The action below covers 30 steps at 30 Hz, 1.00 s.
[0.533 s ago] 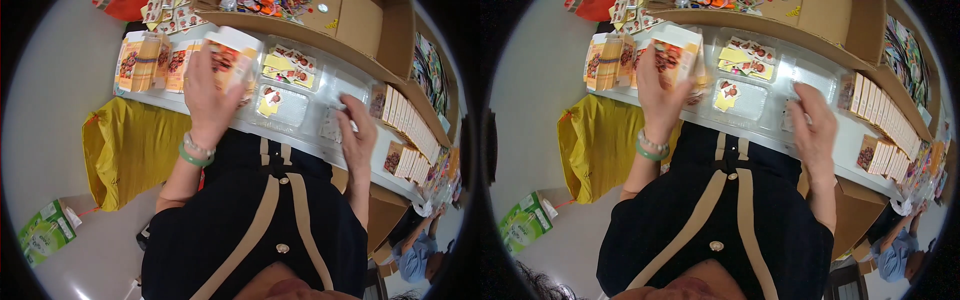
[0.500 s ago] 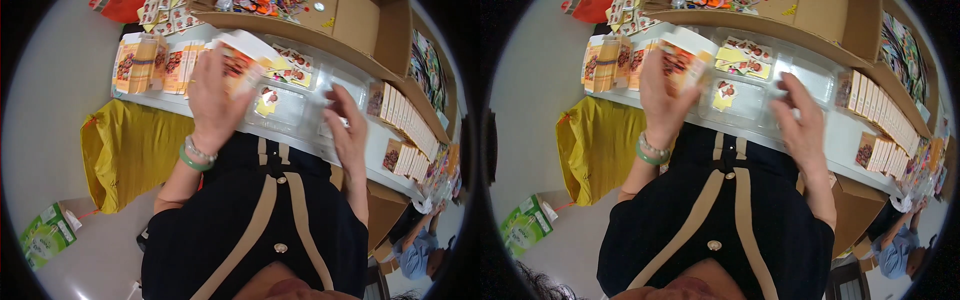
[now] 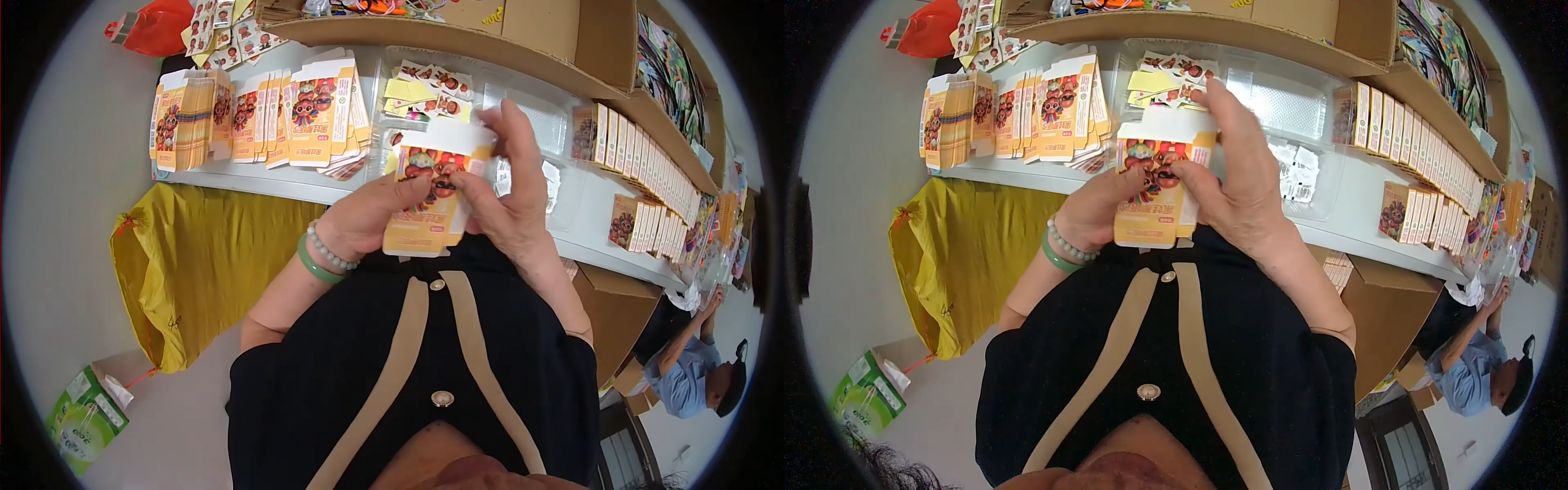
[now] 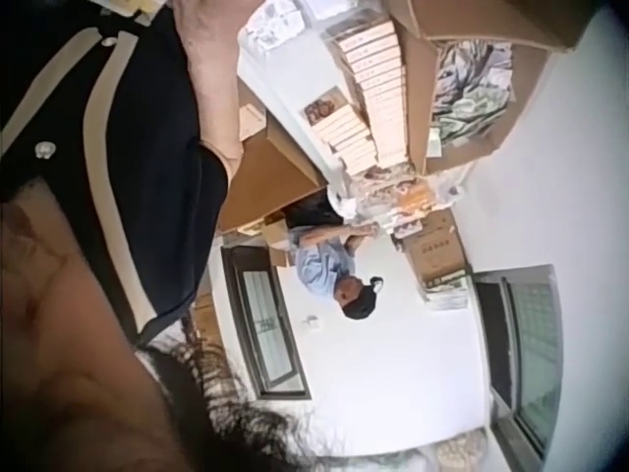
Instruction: Package colorful hair accessories into decorative paper bags.
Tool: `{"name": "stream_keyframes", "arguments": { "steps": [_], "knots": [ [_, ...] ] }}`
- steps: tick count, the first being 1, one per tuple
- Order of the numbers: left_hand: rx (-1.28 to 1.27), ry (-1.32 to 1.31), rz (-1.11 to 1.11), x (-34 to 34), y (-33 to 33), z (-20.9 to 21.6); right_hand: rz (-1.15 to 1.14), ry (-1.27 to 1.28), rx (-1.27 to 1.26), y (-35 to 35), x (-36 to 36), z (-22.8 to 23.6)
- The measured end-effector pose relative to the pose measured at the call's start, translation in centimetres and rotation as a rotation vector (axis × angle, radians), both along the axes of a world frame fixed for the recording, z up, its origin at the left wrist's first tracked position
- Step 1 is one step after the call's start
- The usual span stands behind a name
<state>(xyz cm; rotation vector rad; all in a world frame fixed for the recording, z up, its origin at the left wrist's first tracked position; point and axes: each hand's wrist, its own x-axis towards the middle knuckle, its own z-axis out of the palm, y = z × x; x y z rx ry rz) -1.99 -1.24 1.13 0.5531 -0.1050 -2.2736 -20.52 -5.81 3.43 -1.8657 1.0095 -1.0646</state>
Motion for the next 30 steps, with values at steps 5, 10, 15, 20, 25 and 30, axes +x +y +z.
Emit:
{"name": "stream_keyframes", "arguments": {
  "steps": [5, 10, 15, 20, 25, 30],
  "knots": [
    [-0.158, -0.244, 0.041, -0.7, 0.3, 1.1, 0.125, 0.260, -0.195, -0.3, -0.2, -0.7],
    [-0.413, -0.397, -0.183, -0.3, 0.0, 0.5, 0.336, 0.126, 0.023, -1.3, -1.6, 1.1],
    [-0.437, -0.590, -0.086, -0.8, -0.2, 1.9, 0.503, 0.446, -0.025, -1.3, -1.7, 2.8],
    [-0.436, -0.667, 0.293, -1.1, 0.1, 1.6, 0.157, -0.090, 0.526, -0.1, -0.9, 2.4],
    [-0.538, -0.897, 0.263, -1.0, -0.1, 1.2, 0.227, -0.176, 0.645, 0.7, -1.0, 0.1],
    [-0.471, -0.668, 0.260, -0.3, -0.2, 0.8, 0.203, 0.111, 0.641, 0.0, -1.4, 0.6]
  ]
}}
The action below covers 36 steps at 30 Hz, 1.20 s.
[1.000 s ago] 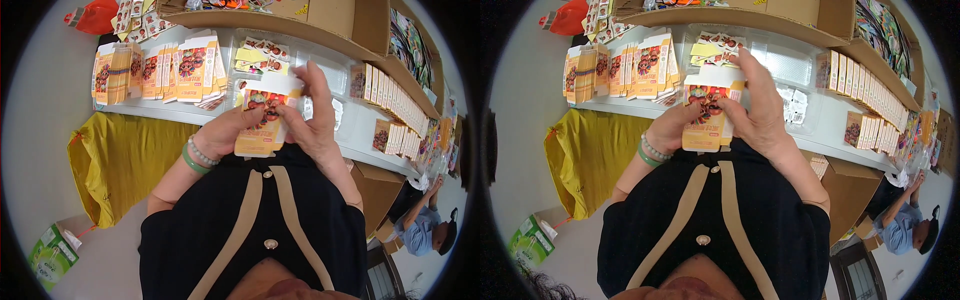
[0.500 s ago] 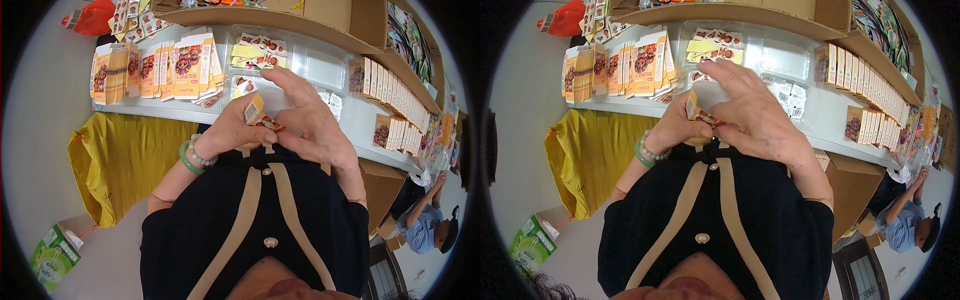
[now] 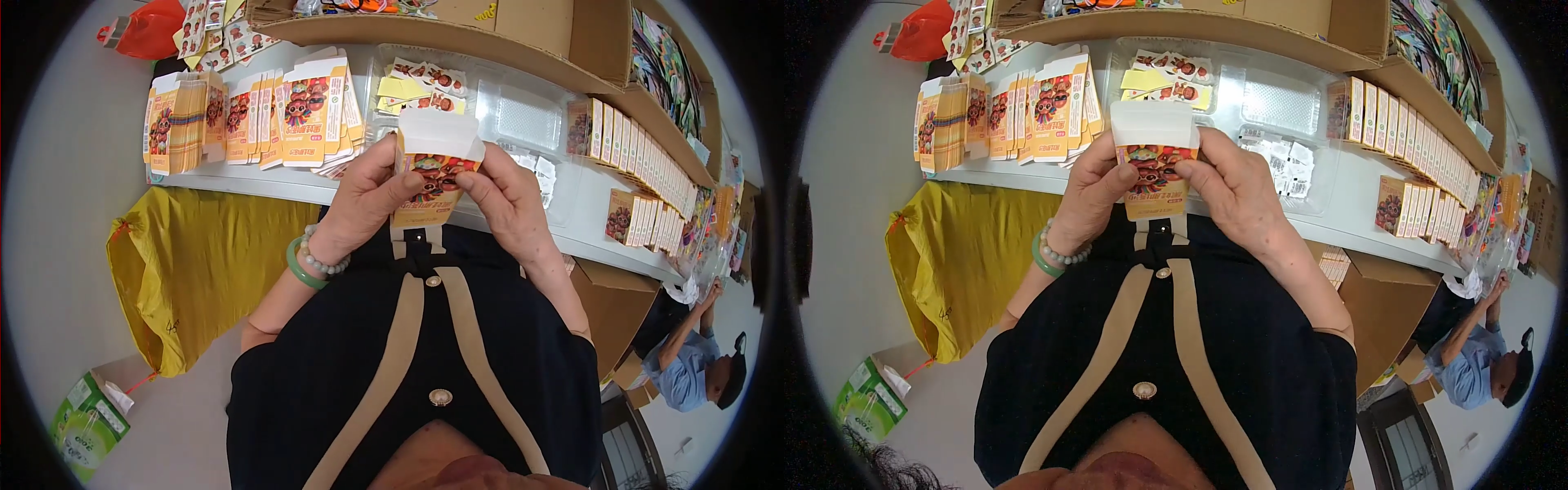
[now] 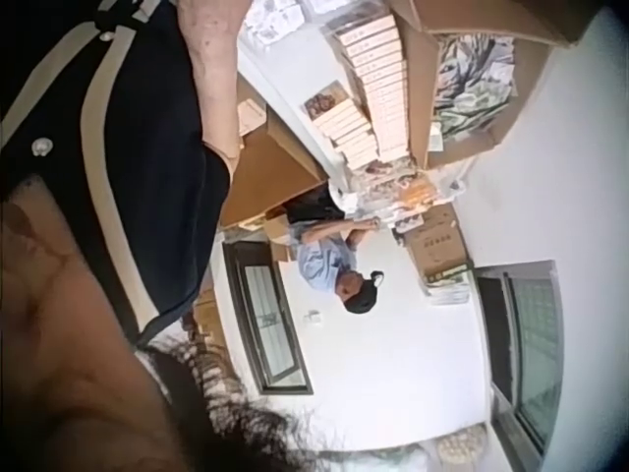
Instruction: Package colorful hair accessories into decorative paper bags.
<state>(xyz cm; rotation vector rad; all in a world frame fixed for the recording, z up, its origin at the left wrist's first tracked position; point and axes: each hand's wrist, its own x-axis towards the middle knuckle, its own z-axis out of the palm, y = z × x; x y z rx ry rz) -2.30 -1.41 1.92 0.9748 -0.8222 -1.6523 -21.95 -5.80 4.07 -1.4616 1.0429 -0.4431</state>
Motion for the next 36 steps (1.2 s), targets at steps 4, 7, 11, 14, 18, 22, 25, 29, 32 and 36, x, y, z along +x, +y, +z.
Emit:
{"name": "stream_keyframes", "arguments": {
  "steps": [4, 7, 11, 14, 18, 22, 25, 29, 32, 36],
  "knots": [
    [0.083, 0.058, 0.037, 0.0, 0.8, -0.6, -0.274, -0.296, -0.041, 2.1, 1.2, -1.7],
    [0.033, -0.048, 0.046, -0.1, 1.0, -1.3, -0.374, -0.538, 0.038, 2.2, 1.5, -1.8],
    [-0.118, -0.003, 0.259, -0.9, 1.7, -1.4, -0.214, -0.414, -0.237, 1.8, 0.4, -3.1],
    [-0.185, -0.057, 0.276, -1.0, 2.0, -1.4, -0.213, -0.370, -0.250, 2.0, 0.1, -3.2],
    [-0.213, -0.125, 0.155, -0.8, 1.8, -1.5, -0.293, -0.332, -0.236, 2.4, -0.1, -3.3],
    [-0.106, 0.011, 0.080, -0.9, 1.3, -0.9, -0.298, -0.261, -0.279, 2.6, -0.4, -3.1],
    [-0.143, -0.004, 0.036, -0.7, 1.2, -1.2, -0.220, -0.179, -0.505, 2.5, -0.6, -3.3],
    [-0.065, -0.086, -0.080, -0.1, 1.5, -2.1, -0.156, -0.117, -0.270, 1.8, -0.9, -2.5],
    [-0.002, -0.086, -0.119, -0.3, 1.7, -1.5, -0.106, -0.174, -0.088, 1.4, -1.4, -2.4],
    [0.018, -0.030, 0.001, -0.5, 1.9, -1.6, -0.166, -0.276, -0.093, 1.7, -1.3, -2.2]
  ]
}}
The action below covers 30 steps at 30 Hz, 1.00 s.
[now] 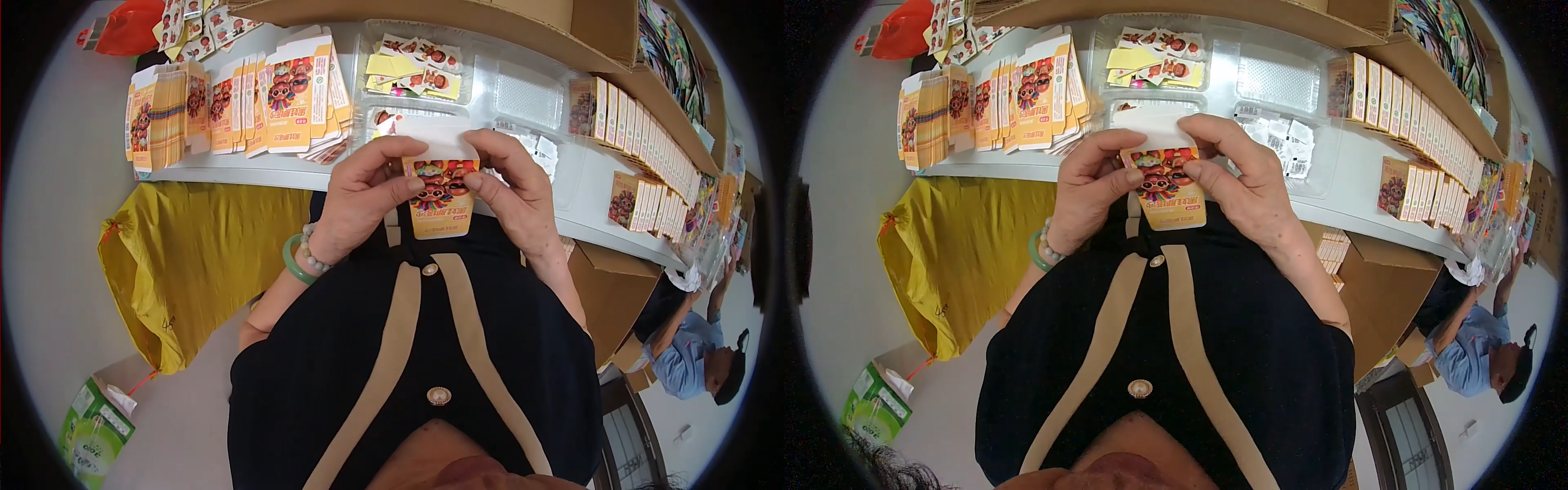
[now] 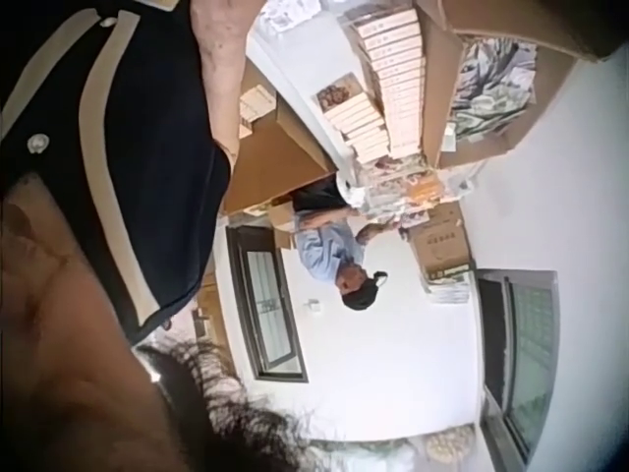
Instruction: Package colorful hair accessories into decorative paper bags.
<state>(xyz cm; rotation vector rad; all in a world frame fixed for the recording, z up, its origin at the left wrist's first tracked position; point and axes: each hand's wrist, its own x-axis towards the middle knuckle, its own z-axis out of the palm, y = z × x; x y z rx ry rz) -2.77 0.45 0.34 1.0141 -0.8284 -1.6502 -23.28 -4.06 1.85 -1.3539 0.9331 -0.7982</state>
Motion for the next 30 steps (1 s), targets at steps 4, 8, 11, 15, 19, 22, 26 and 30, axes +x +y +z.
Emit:
{"name": "stream_keyframes", "arguments": {
  "steps": [4, 8, 11, 15, 19, 22, 26, 30],
  "knots": [
    [0.041, 0.042, 0.082, 0.2, -0.2, -0.1, -0.024, 0.096, -0.101, 0.6, 0.2, 0.0],
    [0.040, -0.096, -0.053, 0.5, 0.1, 0.1, 0.132, 0.089, -0.112, 0.6, -0.3, -0.4],
    [0.050, -0.064, -0.086, 0.3, 0.0, 0.2, 0.165, 0.160, 0.036, 0.7, -0.5, -0.1],
    [-0.042, -0.099, -0.155, 1.0, -0.4, -0.1, 0.102, 0.183, -0.088, 1.1, -0.2, 0.3],
    [-0.090, -0.135, -0.221, 1.0, -0.7, -0.2, 0.262, 0.392, -0.072, -0.3, -0.6, 1.1],
    [-0.117, -0.197, -0.124, 0.4, -0.7, 0.1, -0.017, -0.046, 0.057, -0.7, -0.6, 0.0],
    [-0.118, -0.023, -0.027, -0.4, -1.0, 0.5, -0.056, -0.087, 0.275, -2.2, 0.5, 1.4],
    [-0.046, 0.113, 0.007, -0.2, -1.3, 0.8, 0.171, -0.017, 0.256, -2.4, 0.5, 1.9]
  ]
}}
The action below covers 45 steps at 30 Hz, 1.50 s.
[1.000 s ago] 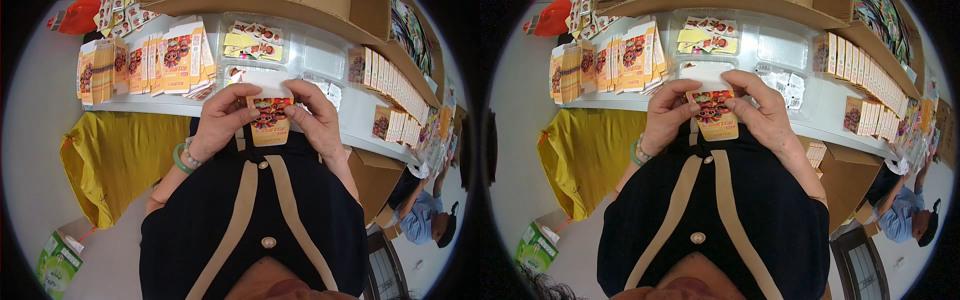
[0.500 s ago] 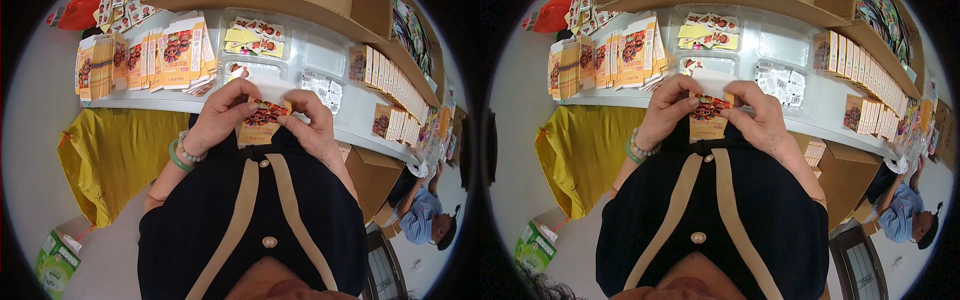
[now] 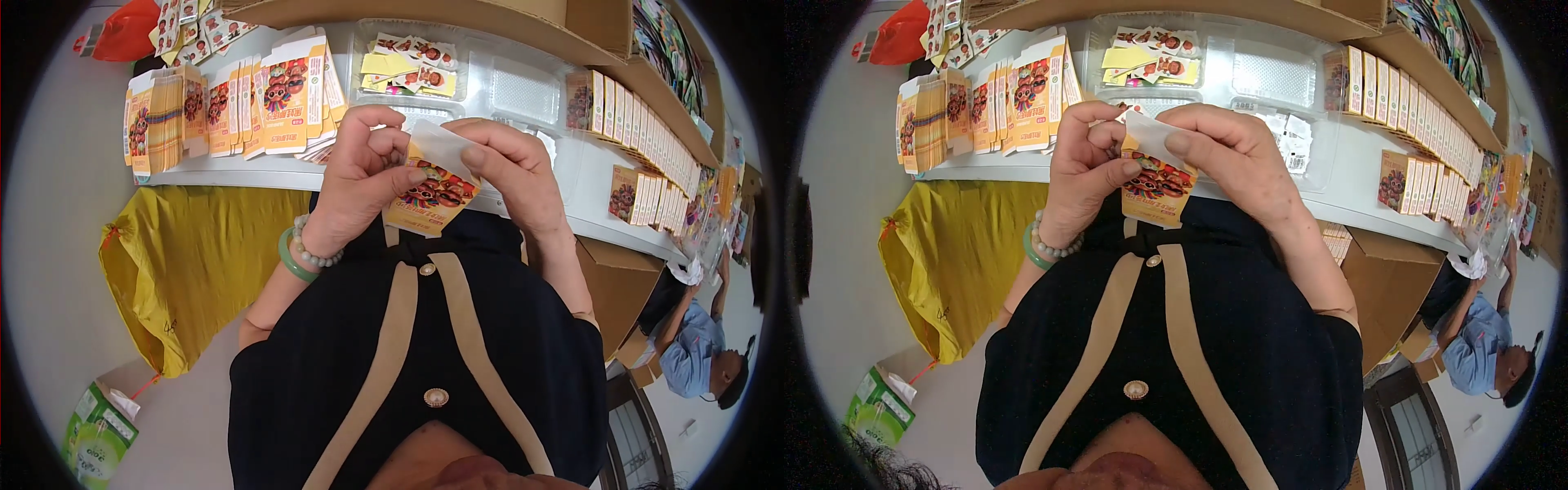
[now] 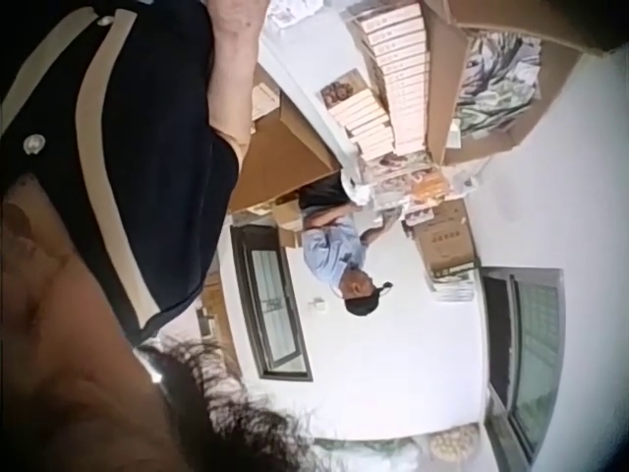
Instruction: Package colorful hair accessories into decorative paper bags.
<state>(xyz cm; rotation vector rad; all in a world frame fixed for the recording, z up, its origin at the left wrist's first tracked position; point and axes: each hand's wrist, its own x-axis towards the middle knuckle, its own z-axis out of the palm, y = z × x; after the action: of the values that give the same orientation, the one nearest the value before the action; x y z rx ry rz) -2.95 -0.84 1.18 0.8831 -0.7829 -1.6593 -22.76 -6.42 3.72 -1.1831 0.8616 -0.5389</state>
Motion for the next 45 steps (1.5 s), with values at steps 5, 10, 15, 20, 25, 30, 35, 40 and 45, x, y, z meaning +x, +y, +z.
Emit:
{"name": "stream_keyframes", "arguments": {
  "steps": [5, 10, 15, 20, 25, 30, 35, 40, 45],
  "knots": [
    [0.010, -0.052, -0.081, 0.1, -0.5, 0.0, -0.038, -0.165, 0.003, 0.3, -0.3, -0.9],
    [0.021, -0.124, -0.094, 0.3, -0.7, -0.5, -0.049, 0.396, -0.801, 1.2, 0.3, -1.4],
    [0.085, -0.083, -0.052, 0.4, -0.8, -0.7, 0.067, 0.400, -0.941, 1.0, 0.5, -0.2],
    [0.050, -0.185, -0.120, 0.4, -0.2, -1.0, 0.026, 0.214, -0.385, 1.2, 0.3, -0.8],
    [0.029, -0.151, -0.104, 0.4, -0.4, -0.2, -0.125, 0.179, -0.219, 1.3, 1.4, -0.6],
    [0.048, -0.125, -0.103, 0.2, -0.2, -0.5, -0.153, 0.228, -0.333, 1.6, 1.7, -1.0],
    [0.086, -0.099, -0.092, 0.0, 0.0, -0.1, -0.124, 0.336, -0.390, 1.6, 1.5, -0.8],
    [0.098, -0.105, -0.096, 0.2, 0.1, -0.4, -0.006, 0.438, -0.568, 1.6, 1.3, 0.3],
    [0.055, -0.187, -0.106, 0.3, 0.2, -0.2, 0.102, 0.409, -0.609, 1.6, 0.4, 1.3]
  ]
}}
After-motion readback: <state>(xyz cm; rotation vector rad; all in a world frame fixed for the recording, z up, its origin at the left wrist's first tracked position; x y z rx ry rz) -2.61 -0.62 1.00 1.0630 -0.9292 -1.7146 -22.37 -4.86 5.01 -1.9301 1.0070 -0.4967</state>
